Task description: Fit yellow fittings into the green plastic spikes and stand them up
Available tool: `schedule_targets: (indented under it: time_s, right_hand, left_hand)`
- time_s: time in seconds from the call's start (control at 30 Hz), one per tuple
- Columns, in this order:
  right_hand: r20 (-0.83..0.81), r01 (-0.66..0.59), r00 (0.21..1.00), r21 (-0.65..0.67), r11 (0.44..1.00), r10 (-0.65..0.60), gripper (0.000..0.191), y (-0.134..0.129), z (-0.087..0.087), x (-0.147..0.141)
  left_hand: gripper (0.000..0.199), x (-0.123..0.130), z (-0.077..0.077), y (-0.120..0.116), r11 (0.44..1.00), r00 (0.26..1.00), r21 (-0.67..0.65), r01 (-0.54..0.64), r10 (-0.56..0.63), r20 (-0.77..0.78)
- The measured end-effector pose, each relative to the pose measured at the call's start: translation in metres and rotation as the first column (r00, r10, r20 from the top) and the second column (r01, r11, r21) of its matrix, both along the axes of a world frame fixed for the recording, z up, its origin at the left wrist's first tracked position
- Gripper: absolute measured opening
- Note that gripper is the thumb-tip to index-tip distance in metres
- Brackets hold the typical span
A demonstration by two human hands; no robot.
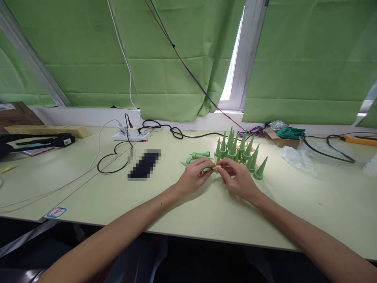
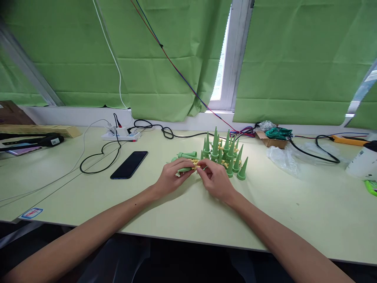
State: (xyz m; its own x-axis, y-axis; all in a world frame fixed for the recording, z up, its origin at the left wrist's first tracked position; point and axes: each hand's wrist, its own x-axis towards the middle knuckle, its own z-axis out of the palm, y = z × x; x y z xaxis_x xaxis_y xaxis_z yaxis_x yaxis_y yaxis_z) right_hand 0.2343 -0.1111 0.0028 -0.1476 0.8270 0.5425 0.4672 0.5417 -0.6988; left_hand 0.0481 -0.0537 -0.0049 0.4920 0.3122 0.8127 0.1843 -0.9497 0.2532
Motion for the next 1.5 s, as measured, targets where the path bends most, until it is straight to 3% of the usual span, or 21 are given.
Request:
schedule_targets:
  time_s: [0.27,1.03,1.5]
  right_hand:
    - [0.007,0.010,1.000,0.020,1.000,-0.010,0.019,-0.0003,0.0020,0.0010]
    - [0.003,0.022,1.000,0.005,1.000,-0.022,0.023,-0.0005,0.0021,0.0012]
    - [0.149,0.129,0.979,0.078,0.989,-0.140,0.047,0.0070,-0.0038,0.0026]
  left_hand:
    - [0.015,0.0006,-0.0003,0.0018,0.993,1.000,0.114,-0.018,0.017,0.012]
    - [0.015,0.0007,-0.0001,0.0003,0.995,1.000,0.097,-0.012,0.013,-0.013]
    - [0.015,0.0013,0.0012,-0.0028,1.000,0.996,0.015,0.013,-0.012,-0.086]
